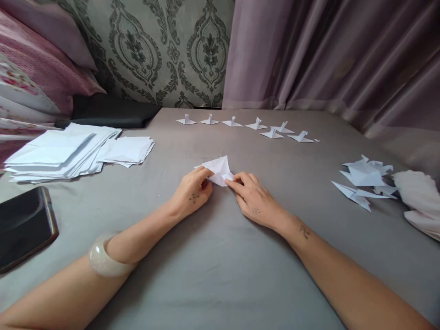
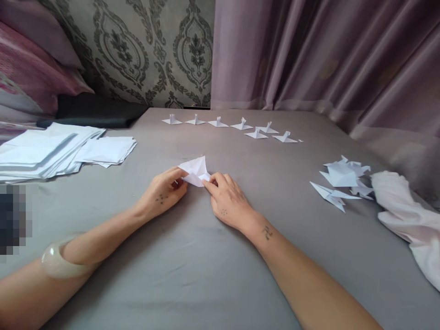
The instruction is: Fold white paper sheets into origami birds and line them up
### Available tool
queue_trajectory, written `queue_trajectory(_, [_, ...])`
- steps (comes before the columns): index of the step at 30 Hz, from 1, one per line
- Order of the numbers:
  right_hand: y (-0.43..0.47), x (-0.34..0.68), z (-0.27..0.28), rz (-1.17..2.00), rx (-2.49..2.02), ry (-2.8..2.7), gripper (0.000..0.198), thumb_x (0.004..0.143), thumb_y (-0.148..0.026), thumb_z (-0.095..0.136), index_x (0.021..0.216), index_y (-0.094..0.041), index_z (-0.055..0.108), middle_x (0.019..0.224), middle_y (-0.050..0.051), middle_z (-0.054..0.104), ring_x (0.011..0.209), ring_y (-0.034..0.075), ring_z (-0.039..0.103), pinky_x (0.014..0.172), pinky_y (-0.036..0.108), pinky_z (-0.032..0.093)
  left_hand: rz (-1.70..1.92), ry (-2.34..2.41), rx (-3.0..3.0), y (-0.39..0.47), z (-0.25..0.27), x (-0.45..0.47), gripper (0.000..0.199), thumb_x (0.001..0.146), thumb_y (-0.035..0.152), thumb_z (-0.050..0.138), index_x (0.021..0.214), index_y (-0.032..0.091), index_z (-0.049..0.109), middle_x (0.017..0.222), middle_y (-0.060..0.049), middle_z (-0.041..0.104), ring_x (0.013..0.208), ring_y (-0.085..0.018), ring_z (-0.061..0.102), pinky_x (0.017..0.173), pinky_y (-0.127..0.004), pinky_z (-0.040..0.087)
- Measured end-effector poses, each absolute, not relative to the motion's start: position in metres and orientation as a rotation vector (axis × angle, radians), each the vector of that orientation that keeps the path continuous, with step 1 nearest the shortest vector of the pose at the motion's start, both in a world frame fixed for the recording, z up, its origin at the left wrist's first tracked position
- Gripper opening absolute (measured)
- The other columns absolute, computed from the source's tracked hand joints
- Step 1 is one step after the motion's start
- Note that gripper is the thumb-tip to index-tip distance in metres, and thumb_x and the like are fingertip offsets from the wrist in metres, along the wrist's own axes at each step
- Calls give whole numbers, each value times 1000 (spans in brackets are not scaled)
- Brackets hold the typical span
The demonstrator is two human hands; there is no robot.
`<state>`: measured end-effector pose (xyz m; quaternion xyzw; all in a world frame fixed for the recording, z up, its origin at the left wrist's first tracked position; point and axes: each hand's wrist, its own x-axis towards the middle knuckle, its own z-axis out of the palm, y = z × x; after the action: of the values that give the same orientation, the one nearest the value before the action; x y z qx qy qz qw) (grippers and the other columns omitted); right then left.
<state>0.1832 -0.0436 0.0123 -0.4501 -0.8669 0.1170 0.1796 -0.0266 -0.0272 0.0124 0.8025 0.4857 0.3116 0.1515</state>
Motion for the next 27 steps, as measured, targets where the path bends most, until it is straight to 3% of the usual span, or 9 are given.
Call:
queue_trajectory(4, [-44,183,12,347,-1287,-2443,51,84,-6,39,128,-28,54,112,8,54,98,22,49,85,37,46,907,1318,2308,-24,16,-28,13,79,10,45,78,17,56,86,-3,61,66,-10,54,63,-23,46])
queue_trajectory(10, [-44,183,12,330,-1289,-2457,47,88,-8,38,126,-28,58,111,9,55,99,23,48,86,38,46,965,1199,2427,-21,12,-26,23,89,15,45,109,20,55,116,-8,56,87,-13,61,80,-28,52])
queue_trajectory(14, [-44,183,12,342,-1273,-2439,44,88,-9,39,120,-29,63,109,8,55,100,22,49,86,38,46,1006,1324,2402,-19,9,-24,39,88,21,52,125,21,42,135,-14,38,86,-12,62,70,-29,55])
queue_trajectory(16, [-43,185,12,384,-1244,-2418,44,88,-9,41,118,-30,64,109,7,56,100,22,49,87,37,46,973,1373,2437,-19,9,-23,34,88,23,52,120,19,43,130,-14,41,81,-13,61,65,-29,55])
queue_trajectory(19, [-41,188,13,502,-1188,-2375,42,87,-9,42,114,-30,66,110,6,57,102,21,50,90,36,45,804,1278,2559,-18,7,-24,14,93,22,45,103,18,53,112,-9,56,85,-15,61,74,-30,53])
queue_trajectory(22, [-39,191,16,644,-1224,-2259,36,86,-12,45,108,-27,68,109,4,61,98,18,55,87,32,46,693,1202,2638,-17,5,-25,20,95,22,40,98,20,60,106,-6,64,96,-18,60,81,-32,51])
queue_trajectory(27, [-33,191,18,803,-1371,-1999,20,80,-17,49,83,-22,69,102,1,67,75,13,60,72,27,48,676,1162,2698,-19,6,-26,26,95,21,40,101,19,65,107,-6,69,99,-19,62,83,-32,51])
